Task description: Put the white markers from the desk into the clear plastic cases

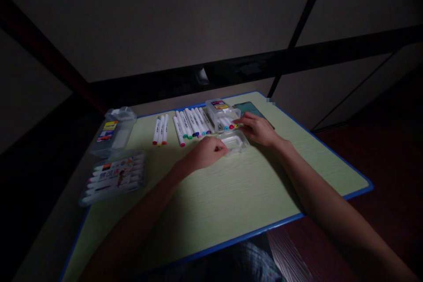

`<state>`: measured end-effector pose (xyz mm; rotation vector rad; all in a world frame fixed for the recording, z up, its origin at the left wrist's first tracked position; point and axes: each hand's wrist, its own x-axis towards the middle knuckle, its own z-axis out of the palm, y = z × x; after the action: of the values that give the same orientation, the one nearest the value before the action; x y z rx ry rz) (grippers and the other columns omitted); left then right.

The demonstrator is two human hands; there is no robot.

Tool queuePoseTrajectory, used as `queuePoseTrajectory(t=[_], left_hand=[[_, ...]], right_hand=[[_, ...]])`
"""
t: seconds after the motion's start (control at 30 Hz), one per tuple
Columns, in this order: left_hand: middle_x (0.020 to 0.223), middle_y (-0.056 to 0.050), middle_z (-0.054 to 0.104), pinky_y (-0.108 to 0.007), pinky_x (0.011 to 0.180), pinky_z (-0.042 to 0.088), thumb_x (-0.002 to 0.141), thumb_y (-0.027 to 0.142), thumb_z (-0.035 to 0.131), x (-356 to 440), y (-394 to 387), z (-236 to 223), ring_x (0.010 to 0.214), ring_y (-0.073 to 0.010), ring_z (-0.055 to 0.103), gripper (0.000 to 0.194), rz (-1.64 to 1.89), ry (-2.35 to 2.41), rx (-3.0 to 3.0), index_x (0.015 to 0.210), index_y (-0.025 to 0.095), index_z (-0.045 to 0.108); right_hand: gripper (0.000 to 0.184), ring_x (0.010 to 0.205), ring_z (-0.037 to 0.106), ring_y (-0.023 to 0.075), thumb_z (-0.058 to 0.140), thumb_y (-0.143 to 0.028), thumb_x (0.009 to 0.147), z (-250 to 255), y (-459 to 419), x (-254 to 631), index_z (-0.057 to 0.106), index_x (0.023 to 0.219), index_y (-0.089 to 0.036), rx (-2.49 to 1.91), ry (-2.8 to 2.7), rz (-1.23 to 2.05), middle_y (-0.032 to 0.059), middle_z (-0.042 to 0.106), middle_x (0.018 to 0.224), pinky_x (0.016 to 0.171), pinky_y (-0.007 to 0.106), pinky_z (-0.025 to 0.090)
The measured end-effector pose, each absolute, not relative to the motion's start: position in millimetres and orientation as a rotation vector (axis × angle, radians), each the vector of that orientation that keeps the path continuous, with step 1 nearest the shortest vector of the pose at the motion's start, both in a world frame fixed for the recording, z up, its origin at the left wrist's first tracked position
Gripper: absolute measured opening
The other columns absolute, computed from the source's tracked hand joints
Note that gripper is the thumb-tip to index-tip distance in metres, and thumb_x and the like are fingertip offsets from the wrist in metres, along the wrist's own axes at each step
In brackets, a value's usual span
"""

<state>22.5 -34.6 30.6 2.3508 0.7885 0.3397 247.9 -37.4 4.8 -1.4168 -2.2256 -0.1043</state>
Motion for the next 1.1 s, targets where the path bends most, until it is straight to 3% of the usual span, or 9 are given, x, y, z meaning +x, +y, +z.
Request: queuePoseTrajectory(t=[1.1], left_hand=[[0.063,-0.002,0.061,-0.021,0.057,0.038,0.079,0.021,0.047,22.0,-35.7,32.9,0.06,-0.009,0.05,0.025,0.34,0.795,2.331,0.064,0.011,0.065]], right_hand=[[0.034,0.068,0.052,0.0154,0.044,-0.012,0.076,9.4,-40.5,244.5,0.061,0.106,-0.018,-1.376,-2.217,-0.102,0.0062,0.057,0.087,0.059,0.025,0.037]])
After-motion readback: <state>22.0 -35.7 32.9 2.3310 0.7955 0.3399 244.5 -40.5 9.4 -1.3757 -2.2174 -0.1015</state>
